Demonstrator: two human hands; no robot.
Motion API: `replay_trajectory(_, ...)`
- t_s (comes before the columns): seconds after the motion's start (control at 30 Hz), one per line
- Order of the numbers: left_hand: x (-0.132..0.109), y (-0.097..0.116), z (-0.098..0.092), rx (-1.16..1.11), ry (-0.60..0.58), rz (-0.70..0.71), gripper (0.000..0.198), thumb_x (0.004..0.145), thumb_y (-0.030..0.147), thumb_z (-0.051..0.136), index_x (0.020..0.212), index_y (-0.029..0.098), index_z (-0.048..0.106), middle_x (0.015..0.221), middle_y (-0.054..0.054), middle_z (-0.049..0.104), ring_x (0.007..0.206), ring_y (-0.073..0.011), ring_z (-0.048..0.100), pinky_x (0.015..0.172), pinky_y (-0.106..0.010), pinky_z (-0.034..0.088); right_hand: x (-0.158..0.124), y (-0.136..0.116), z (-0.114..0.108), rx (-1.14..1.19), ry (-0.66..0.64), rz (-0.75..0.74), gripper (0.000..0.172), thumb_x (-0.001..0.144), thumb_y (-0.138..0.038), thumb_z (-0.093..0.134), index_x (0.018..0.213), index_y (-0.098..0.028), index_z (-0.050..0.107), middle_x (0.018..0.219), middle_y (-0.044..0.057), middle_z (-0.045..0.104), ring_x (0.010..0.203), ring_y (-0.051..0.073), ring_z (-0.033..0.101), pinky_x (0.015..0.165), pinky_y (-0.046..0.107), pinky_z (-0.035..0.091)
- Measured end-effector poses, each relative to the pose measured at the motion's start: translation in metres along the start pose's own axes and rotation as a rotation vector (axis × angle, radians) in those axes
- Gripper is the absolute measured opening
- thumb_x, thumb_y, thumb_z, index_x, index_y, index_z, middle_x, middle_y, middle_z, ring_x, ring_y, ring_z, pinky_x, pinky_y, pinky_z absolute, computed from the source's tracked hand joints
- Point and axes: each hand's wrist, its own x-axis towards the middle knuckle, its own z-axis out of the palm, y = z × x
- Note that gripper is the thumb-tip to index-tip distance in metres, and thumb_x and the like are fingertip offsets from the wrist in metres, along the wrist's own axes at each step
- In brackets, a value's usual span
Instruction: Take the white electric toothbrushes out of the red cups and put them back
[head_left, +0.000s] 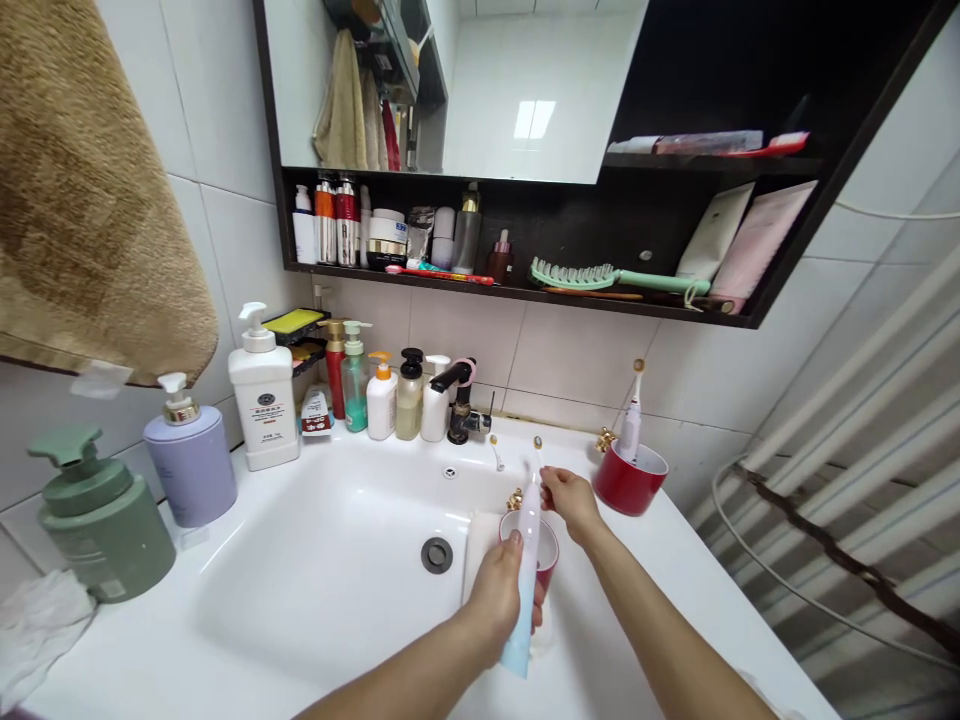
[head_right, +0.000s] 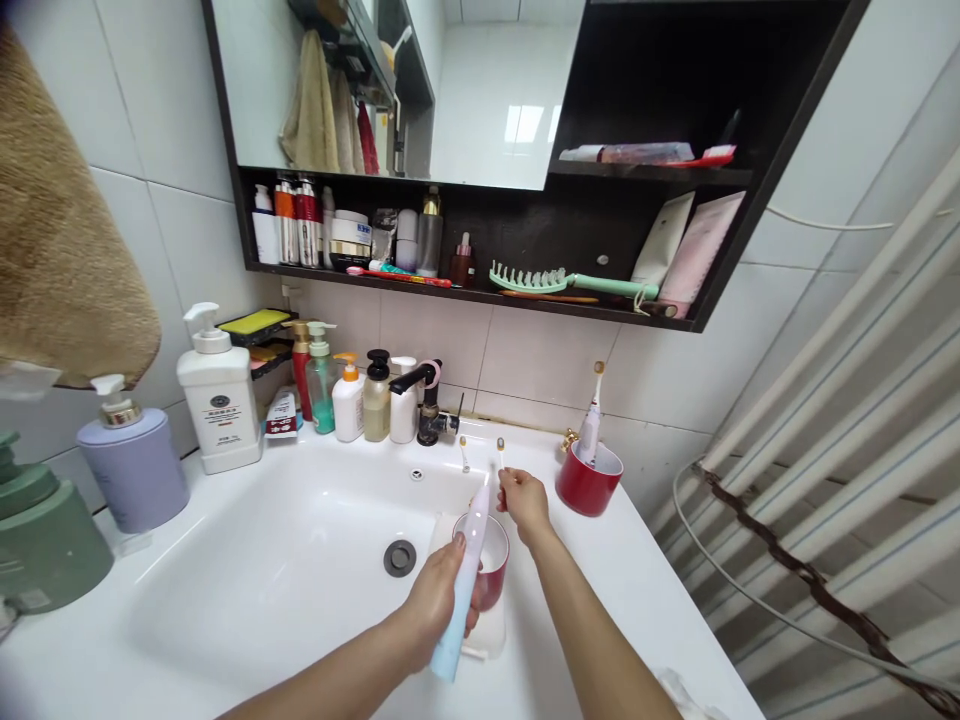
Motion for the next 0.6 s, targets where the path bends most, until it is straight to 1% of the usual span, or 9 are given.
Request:
replay_trajectory(0.07,0.002,0.000,0.000,-0.033,0.010,-0.023,0.052,0.061,0.063,0.017,0.071,0.016,0.037,0.043,0.005,0.039,0.031,-0.0052,0.034,0.034,-0.019,0.024,0.018,-0.001,0.016,-0.106,0.019,0.017,0.010,0.058,-0.026,0.050,0.059,-0.017,0.052,0.043,-0.002,0.047,0.042,0.012,0.047,0.043,0.026,0.037)
replay_trajectory(0.13,0.003,-0.003,0.000,-0.046,0.010,-0.034,0.050,0.063,0.061,0.018,0.071,0.016,0.036,0.042,0.005,0.039,0.030,-0.0057,0.034,0.034,-0.019,0.024,0.034,0.000,0.028,-0.235,0.017,0.036,0.009,0.059,-0.024,0.051,0.057,-0.016,0.053,0.049,0.001,0.052,0.050,0.014,0.051,0.048,0.027,0.038)
replay_trajectory(0.2,0.005,-0.006,0.001,-0.048,0.005,-0.031,0.048,0.064,0.060,0.019,0.072,0.016,0.036,0.042,0.005,0.040,0.030,-0.0060,0.034,0.034,-0.019,0.025,0.046,0.001,0.036,-0.352,-0.014,0.053,0.014,0.066,-0.026,0.048,0.069,-0.014,0.054,0.068,0.005,0.055,0.063,0.014,0.052,0.056,0.028,0.040)
replay_trajectory(0.27,0.006,-0.008,0.002,-0.044,0.001,-0.026,0.050,0.063,0.060,0.020,0.076,0.015,0.036,0.041,0.005,0.040,0.029,-0.0063,0.034,0.034,-0.020,0.025,0.054,0.003,0.041,-0.451,-0.048,0.059,0.022,0.072,-0.027,0.040,0.087,-0.015,0.049,0.089,0.005,0.051,0.076,0.013,0.049,0.064,0.031,0.040)
replay_trajectory(0.33,0.008,-0.009,0.002,-0.037,-0.005,-0.016,0.054,0.061,0.062,0.020,0.080,0.014,0.037,0.041,0.005,0.039,0.029,-0.0067,0.034,0.034,-0.020,0.026,0.059,0.003,0.044,-0.534,-0.066,0.054,0.026,0.074,-0.028,0.036,0.096,-0.017,0.044,0.100,0.006,0.045,0.081,0.013,0.047,0.069,0.032,0.039)
replay_trajectory(0.43,0.008,-0.009,0.002,-0.026,-0.001,0.000,0.062,0.059,0.065,0.018,0.084,0.012,0.037,0.041,0.004,0.039,0.029,-0.0072,0.033,0.033,-0.021,0.025,0.063,-0.001,0.046,-0.632,-0.060,0.026,0.026,0.073,-0.028,0.038,0.094,-0.015,0.046,0.098,0.007,0.046,0.082,0.014,0.046,0.070,0.033,0.038)
replay_trajectory(0.53,0.008,-0.005,0.002,-0.037,0.008,0.008,0.064,0.057,0.066,0.018,0.085,0.012,0.037,0.042,0.004,0.039,0.029,-0.0070,0.033,0.033,-0.021,0.024,0.063,-0.006,0.048,-0.686,-0.043,-0.035,0.024,0.072,-0.027,0.040,0.086,-0.011,0.051,0.091,0.011,0.050,0.088,0.021,0.044,0.073,0.036,0.035)
replay_trajectory(0.6,0.007,-0.002,0.001,-0.061,0.028,0.012,0.064,0.057,0.066,0.018,0.086,0.012,0.037,0.042,0.004,0.039,0.029,-0.0066,0.033,0.034,-0.020,0.025,0.061,-0.009,0.054,-0.693,-0.058,-0.082,0.022,0.071,-0.027,0.041,0.081,-0.011,0.053,0.089,0.012,0.051,0.091,0.023,0.042,0.075,0.035,0.033)
